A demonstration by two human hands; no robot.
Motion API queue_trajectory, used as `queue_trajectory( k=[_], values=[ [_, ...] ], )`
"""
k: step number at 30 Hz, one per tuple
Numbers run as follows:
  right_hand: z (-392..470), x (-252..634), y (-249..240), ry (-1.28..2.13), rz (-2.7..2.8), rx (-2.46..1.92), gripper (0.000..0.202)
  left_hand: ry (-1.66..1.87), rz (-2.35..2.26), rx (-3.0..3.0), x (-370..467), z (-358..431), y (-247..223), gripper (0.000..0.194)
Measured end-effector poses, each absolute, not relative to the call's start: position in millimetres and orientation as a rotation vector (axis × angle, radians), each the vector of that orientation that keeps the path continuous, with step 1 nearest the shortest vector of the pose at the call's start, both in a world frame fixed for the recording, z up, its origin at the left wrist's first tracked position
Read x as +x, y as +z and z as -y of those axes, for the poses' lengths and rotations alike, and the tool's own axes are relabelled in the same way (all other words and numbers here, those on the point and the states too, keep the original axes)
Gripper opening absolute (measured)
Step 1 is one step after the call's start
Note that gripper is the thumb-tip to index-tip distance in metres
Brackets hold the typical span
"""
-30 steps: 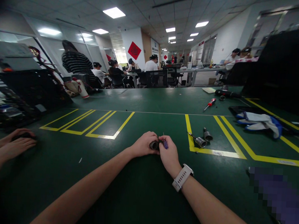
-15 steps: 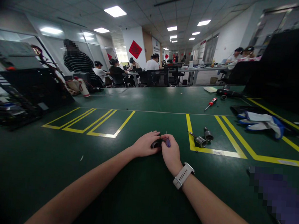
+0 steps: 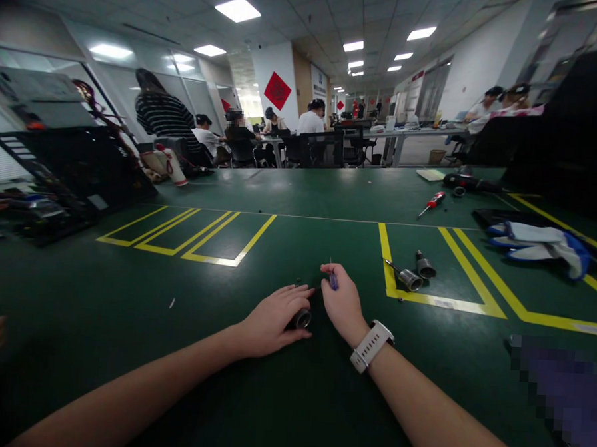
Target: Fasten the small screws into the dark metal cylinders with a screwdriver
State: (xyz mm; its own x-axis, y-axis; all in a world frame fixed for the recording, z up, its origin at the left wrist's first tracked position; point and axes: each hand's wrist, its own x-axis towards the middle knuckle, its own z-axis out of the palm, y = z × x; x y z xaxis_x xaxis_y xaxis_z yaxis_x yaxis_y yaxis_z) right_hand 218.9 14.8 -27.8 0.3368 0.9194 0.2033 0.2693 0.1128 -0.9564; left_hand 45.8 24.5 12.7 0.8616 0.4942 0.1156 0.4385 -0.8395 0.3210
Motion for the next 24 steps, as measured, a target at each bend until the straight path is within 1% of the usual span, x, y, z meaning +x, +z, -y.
queue_trajectory(
  k=[2,4,6,8,10,13,15,18,21,24],
  values=[
    [-17,216,-26,0.693,1.267,-1.428,0.016,0.253,-0.608,2.786,40,-13,14,0.039],
    [-21,211,-24,0.695,1.377,-1.433,0.015,0.325,-0.474,2.818,35,-1,13,0.043],
    [-25,204,-21,0.695,1.499,-1.419,0.014,0.533,-0.419,2.827,28,8,11,0.048],
    [-26,194,-18,0.698,1.634,-1.377,0.012,0.829,-0.467,2.785,21,14,10,0.052],
    [-20,184,-13,0.712,1.781,-1.302,0.012,1.125,-0.606,2.665,15,15,13,0.05],
    [6,170,-7,0.744,1.971,-1.172,0.024,1.399,-0.906,2.356,10,10,23,0.041],
    [34,165,-1,0.761,2.072,-1.103,0.025,1.398,-1.029,2.165,9,6,29,0.034],
    [80,169,7,0.753,2.383,-0.958,0.027,1.302,-1.111,1.945,9,4,34,0.031],
    [119,184,13,0.908,2.492,-0.839,0.031,1.171,-1.062,1.742,12,8,36,0.03],
    [142,202,18,1.06,2.443,-0.9,0.04,1.045,-0.996,1.573,17,16,40,0.031]
  ],
)
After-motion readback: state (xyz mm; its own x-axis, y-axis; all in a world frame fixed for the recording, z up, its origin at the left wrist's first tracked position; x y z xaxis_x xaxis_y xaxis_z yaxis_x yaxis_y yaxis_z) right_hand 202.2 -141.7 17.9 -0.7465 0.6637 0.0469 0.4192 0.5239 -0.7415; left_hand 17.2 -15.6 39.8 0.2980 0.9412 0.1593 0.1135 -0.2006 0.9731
